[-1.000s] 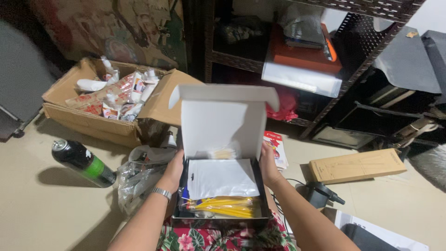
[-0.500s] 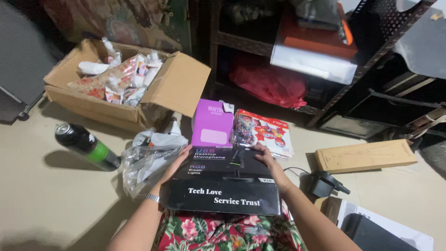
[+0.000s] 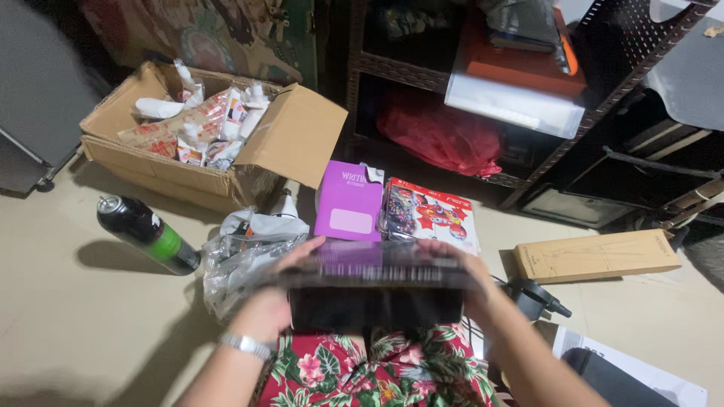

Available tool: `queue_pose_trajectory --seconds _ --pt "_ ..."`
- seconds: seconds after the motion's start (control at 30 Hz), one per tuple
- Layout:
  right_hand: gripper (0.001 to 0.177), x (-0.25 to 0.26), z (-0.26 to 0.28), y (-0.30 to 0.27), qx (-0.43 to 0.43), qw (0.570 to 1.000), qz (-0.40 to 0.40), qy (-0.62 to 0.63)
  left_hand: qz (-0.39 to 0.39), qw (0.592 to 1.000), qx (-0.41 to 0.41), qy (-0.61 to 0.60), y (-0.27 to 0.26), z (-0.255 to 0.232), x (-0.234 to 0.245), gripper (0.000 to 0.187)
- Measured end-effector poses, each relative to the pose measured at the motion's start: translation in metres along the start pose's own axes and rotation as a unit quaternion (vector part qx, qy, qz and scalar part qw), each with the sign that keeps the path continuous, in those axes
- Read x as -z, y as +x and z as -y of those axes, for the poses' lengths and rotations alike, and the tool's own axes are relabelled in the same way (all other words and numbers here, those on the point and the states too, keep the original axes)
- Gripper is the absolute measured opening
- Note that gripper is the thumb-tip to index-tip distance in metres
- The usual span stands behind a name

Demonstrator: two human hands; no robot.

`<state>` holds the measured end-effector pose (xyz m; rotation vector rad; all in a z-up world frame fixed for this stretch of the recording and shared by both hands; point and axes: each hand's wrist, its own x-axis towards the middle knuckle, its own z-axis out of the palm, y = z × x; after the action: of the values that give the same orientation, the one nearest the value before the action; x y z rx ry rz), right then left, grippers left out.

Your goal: The person sits on the floor and removes various items from a cardboard box and a nearby shelf, including a power adapter, a microphone box, and other packaged goods. They place these items on the floor and then move a large box to a desk, continuing to sort through its contents.

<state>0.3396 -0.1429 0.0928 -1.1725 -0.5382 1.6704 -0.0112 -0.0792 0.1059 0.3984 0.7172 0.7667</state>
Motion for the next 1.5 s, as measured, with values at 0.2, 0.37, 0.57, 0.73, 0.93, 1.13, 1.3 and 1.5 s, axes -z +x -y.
queue_pose_trajectory --seconds 0.2,0.37,0.57,0.73,0.93,1.13,1.3,1.5 --pt "0.053 0.036 0.050 0.044 0.027 0.995 -0.040 -0.091 -0.033 0.998 0.037 0.047 0.020 -0.039 -0.007 0.039" --pt "0.063 0.017 0.053 0.082 0.053 0.981 -0.030 -0.187 -0.041 0.999 0.007 0.028 0.049 -0.040 -0.002 0.039" --pt "0.074 -0.021 0.070 0.068 0.194 0.981 -0.025 -0.002 -0.071 0.959 -0.271 -0.042 0.049 -0.041 -0.022 0.038" --pt "0.074 -0.045 0.072 0.025 0.350 0.935 0.010 -0.051 0.004 0.920 -0.377 0.106 0.018 -0.037 -0.045 0.063" --pt "0.058 -0.066 0.100 0.020 0.373 0.847 -0.097 -0.366 -0.107 0.772 -0.440 0.445 0.016 -0.046 -0.069 0.060" --pt "0.046 -0.086 0.086 0.008 0.423 0.708 -0.208 -0.527 -0.257 0.692 -0.420 0.528 0.003 -0.038 -0.076 0.039" --pt "0.050 -0.090 0.073 0.012 0.354 0.707 -0.319 -0.523 -0.339 0.574 -0.392 0.634 0.011 -0.032 -0.085 0.033" --pt "0.019 -0.084 0.075 0.025 0.412 0.637 -0.341 -0.555 -0.339 0.569 -0.374 0.650 0.012 -0.047 -0.087 0.046"
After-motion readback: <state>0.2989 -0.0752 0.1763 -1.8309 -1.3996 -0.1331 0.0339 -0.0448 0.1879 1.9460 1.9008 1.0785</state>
